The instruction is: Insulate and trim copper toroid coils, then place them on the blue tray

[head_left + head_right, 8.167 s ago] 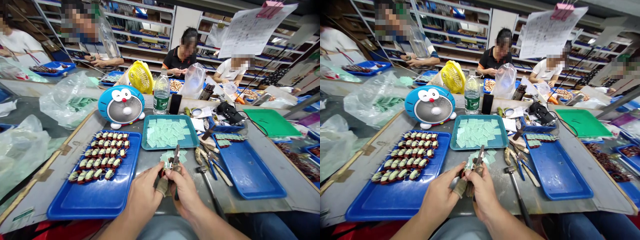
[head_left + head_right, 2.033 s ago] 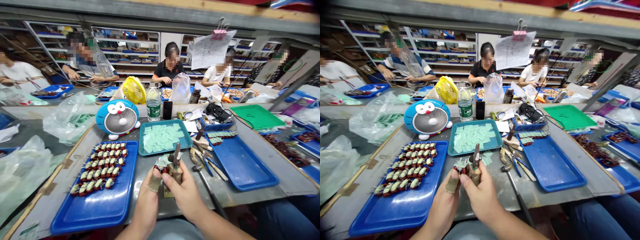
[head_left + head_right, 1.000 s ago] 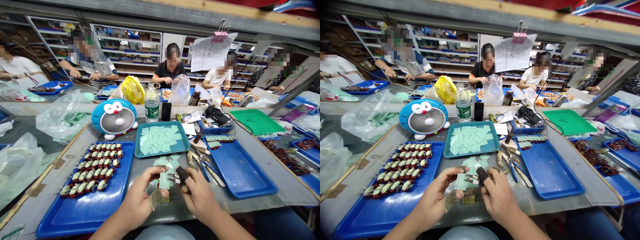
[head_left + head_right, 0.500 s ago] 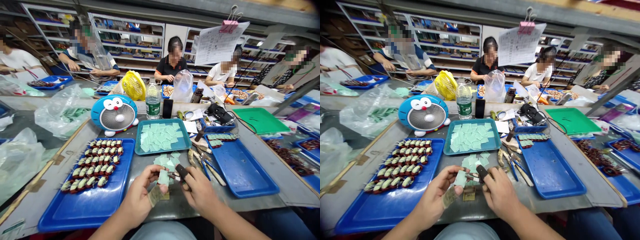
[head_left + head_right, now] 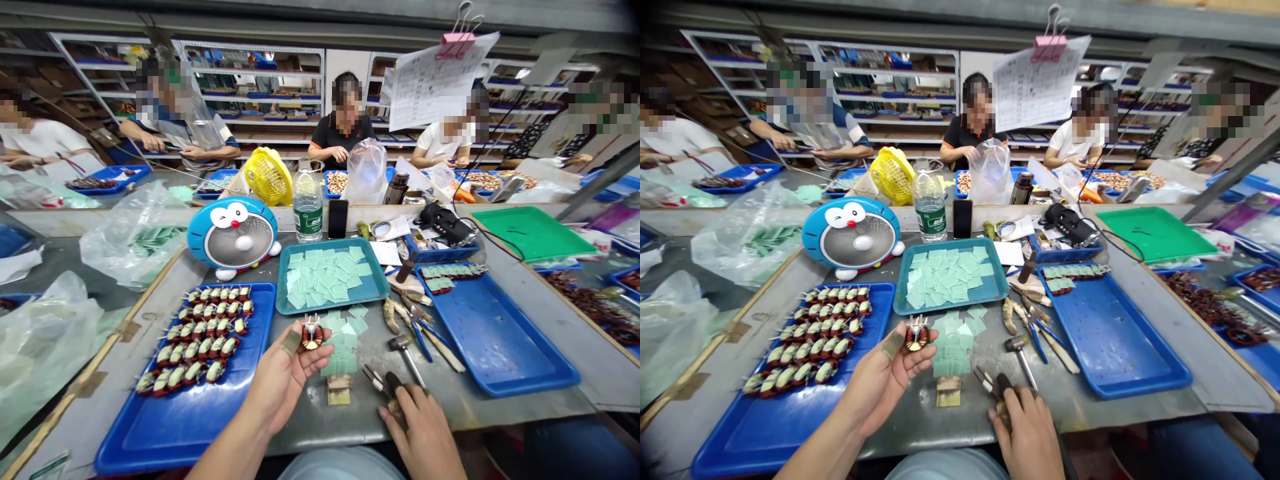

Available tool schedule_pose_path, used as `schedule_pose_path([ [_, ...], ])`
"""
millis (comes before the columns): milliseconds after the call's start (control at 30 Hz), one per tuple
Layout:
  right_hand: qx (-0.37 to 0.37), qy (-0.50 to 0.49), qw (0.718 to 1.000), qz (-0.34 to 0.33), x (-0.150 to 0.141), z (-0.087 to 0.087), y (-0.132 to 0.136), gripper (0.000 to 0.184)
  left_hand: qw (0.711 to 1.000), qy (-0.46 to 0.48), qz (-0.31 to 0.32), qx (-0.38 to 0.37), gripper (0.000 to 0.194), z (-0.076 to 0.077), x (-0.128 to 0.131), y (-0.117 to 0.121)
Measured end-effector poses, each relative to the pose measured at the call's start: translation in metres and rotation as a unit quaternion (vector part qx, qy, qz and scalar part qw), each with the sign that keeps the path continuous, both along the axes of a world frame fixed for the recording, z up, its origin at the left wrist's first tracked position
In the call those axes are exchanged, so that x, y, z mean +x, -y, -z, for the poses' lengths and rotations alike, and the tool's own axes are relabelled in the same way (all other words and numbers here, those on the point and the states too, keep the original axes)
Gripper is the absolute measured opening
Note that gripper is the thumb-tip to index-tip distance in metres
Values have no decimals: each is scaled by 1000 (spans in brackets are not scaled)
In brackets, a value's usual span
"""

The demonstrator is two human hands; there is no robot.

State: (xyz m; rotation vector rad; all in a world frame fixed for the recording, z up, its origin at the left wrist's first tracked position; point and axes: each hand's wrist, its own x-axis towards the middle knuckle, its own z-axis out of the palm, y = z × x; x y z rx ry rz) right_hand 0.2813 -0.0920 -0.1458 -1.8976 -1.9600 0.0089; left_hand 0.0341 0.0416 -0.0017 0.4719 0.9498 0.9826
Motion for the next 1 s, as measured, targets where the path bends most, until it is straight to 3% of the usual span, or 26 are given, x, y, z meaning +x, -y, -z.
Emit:
schedule_pose_path([
  [300,-22,42,999,-4,-2,-4,-11,32,999,-35,10,18,58,0,-3,10],
  [567,-7,64,998,26,-1,-9,-16,31,991,-115,42,52,63,0,-16,18],
  [667,-4,78,996,33,0,-9,-19,32,989,-131,44,58,57,-1,-19,22],
  [1000,-10,100,994,53,0,-6,-20,30,989,-137,17,46,49,-8,-12,31],
])
